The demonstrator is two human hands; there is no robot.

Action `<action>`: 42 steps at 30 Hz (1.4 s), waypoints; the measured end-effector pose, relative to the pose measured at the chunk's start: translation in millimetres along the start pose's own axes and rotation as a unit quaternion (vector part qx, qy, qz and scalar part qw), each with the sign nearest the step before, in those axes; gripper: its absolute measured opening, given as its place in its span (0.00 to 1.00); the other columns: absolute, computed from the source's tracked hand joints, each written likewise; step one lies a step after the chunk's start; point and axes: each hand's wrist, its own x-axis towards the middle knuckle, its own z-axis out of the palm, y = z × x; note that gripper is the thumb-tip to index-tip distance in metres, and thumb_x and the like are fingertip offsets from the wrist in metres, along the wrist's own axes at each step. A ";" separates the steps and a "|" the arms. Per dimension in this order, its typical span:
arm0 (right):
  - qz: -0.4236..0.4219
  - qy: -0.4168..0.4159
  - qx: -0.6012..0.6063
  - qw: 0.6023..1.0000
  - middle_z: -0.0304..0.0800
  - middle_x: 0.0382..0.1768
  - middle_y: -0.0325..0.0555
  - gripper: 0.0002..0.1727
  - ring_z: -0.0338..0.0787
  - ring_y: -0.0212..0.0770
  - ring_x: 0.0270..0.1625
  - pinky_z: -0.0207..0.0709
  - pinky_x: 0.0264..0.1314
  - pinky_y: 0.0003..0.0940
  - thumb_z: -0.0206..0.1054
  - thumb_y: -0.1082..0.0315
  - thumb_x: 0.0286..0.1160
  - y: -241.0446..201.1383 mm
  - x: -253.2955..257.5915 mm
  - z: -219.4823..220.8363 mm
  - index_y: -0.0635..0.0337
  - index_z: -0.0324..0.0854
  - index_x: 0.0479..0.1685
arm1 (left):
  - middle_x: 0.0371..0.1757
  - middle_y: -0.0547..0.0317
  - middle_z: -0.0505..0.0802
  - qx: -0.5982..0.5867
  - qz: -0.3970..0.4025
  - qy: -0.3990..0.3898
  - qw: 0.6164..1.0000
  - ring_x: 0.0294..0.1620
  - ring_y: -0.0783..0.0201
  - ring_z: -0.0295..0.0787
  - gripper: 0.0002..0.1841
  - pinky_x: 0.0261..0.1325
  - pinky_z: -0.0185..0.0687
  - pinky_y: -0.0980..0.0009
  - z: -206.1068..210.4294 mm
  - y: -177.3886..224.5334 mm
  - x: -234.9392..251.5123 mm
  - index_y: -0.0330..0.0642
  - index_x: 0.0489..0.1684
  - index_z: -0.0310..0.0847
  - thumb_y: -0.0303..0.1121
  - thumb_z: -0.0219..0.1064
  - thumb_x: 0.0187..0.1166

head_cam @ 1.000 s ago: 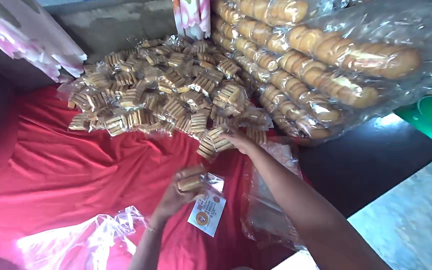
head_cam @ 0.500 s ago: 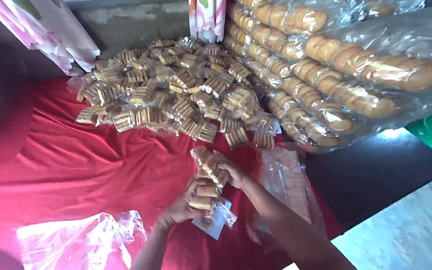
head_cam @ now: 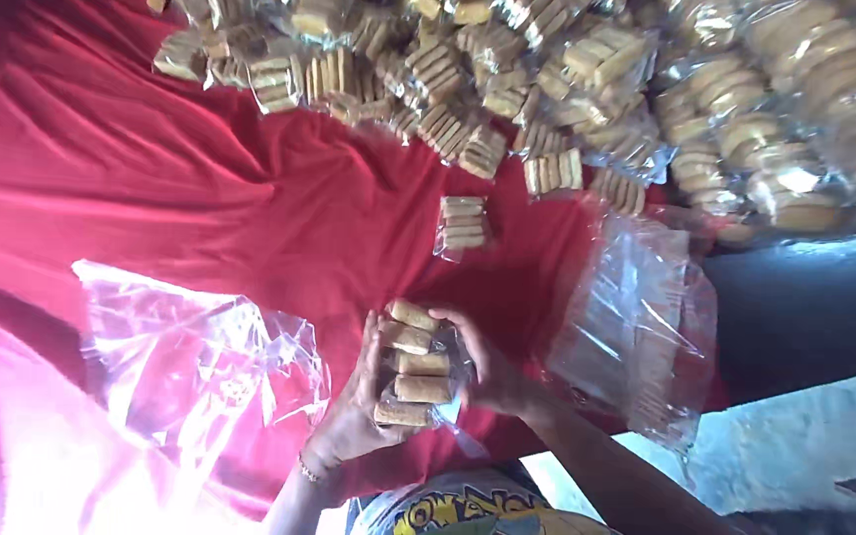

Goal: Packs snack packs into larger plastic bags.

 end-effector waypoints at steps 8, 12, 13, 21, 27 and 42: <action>-0.047 0.050 -0.197 0.978 0.52 0.88 0.61 0.52 0.62 0.49 0.88 0.61 0.88 0.45 0.85 0.44 0.52 20.3 -29.7 45.5 0.31 0.58 0.82 | 0.94 0.52 0.54 -0.140 -0.039 -0.081 0.986 0.92 0.68 0.54 0.65 0.94 0.52 0.64 -1.3 10.1 -12.0 0.52 0.95 0.17 0.45 0.78 0.68; -0.085 0.046 -0.202 0.975 0.61 0.82 0.68 0.40 0.68 0.55 0.83 0.64 0.85 0.48 0.84 0.43 0.51 30.0 -26.5 45.8 0.41 0.71 0.66 | 0.95 0.59 0.57 -0.233 -0.067 0.076 0.967 0.89 0.60 0.64 0.60 0.86 0.68 0.58 3.9 14.9 -7.5 0.56 0.94 0.13 0.77 0.51 0.72; -0.091 0.040 -0.200 0.975 0.59 0.83 0.68 0.39 0.68 0.54 0.84 0.64 0.86 0.48 0.83 0.42 0.52 32.5 -25.0 45.1 0.41 0.71 0.66 | 0.95 0.55 0.55 -0.234 -0.075 0.122 0.962 0.90 0.59 0.61 0.60 0.86 0.66 0.57 8.5 12.6 1.2 0.52 0.95 0.14 0.79 0.47 0.72; -0.087 -0.026 -0.170 0.981 0.54 0.89 0.60 0.45 0.60 0.54 0.90 0.61 0.88 0.54 0.82 0.41 0.56 15.3 -36.7 41.5 0.23 0.64 0.79 | 0.71 0.55 0.78 -0.193 -0.066 0.212 0.956 0.74 0.74 0.73 0.44 0.79 0.70 0.71 42.4 31.3 -2.3 0.27 0.79 0.56 0.67 0.42 0.86; -0.079 -0.090 -0.092 0.989 0.73 0.76 0.54 0.30 0.74 0.39 0.80 0.67 0.84 0.41 0.78 0.42 0.64 -2.5 -39.1 31.8 0.40 0.76 0.64 | 0.94 0.39 0.51 -0.195 -0.070 0.188 0.960 0.93 0.64 0.49 0.51 0.94 0.46 0.64 50.9 65.3 -15.8 0.26 0.92 0.32 0.68 0.37 0.86; 0.037 -0.283 0.205 0.936 0.84 0.67 0.53 0.50 0.83 0.33 0.69 0.76 0.75 0.29 0.84 0.54 0.54 28.2 84.5 161.5 0.78 0.66 0.75 | 0.32 0.45 0.94 0.455 -0.226 0.431 0.746 0.32 0.53 0.94 0.11 0.41 0.89 0.55 -29.0 115.3 -101.3 0.29 0.46 0.89 0.25 0.59 0.81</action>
